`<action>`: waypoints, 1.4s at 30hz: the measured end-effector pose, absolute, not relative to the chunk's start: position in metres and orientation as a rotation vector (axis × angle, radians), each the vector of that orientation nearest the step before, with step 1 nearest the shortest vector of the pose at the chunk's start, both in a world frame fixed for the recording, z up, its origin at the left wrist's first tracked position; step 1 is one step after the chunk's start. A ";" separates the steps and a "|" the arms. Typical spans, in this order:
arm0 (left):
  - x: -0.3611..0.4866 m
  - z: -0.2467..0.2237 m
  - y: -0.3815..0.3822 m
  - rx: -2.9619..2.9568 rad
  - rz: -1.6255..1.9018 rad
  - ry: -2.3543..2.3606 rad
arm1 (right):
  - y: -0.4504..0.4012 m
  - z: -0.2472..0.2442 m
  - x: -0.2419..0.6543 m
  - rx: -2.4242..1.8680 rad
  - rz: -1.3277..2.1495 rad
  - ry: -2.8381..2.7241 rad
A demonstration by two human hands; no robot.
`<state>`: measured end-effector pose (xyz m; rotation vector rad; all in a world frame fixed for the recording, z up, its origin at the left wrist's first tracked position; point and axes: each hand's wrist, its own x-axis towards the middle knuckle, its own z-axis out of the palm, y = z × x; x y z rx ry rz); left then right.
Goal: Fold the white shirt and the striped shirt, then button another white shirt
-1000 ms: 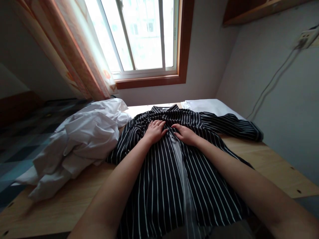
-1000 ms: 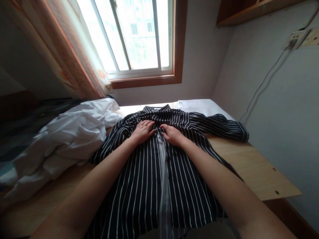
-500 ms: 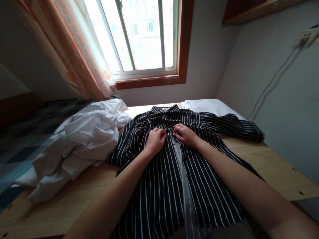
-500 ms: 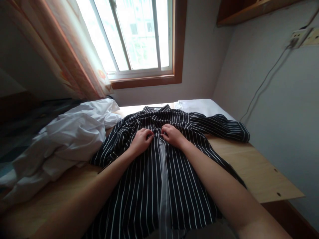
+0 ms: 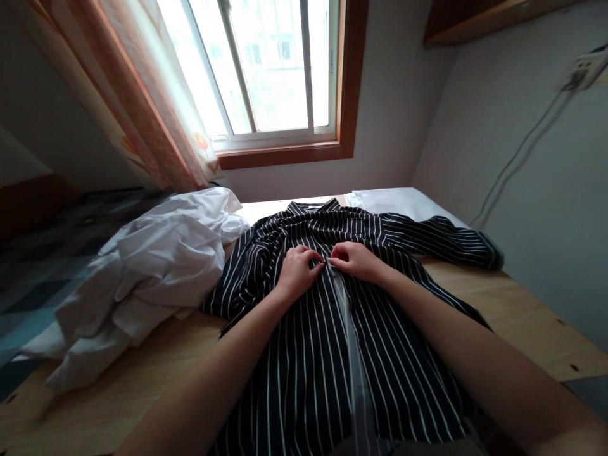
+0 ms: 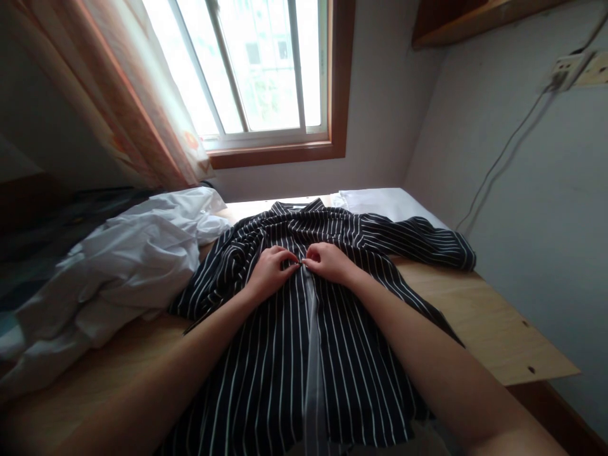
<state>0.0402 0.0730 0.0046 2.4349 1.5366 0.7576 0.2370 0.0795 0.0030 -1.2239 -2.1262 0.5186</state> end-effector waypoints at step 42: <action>0.045 0.006 0.072 2.288 0.766 1.576 | 0.071 0.011 0.231 -1.232 0.851 -1.742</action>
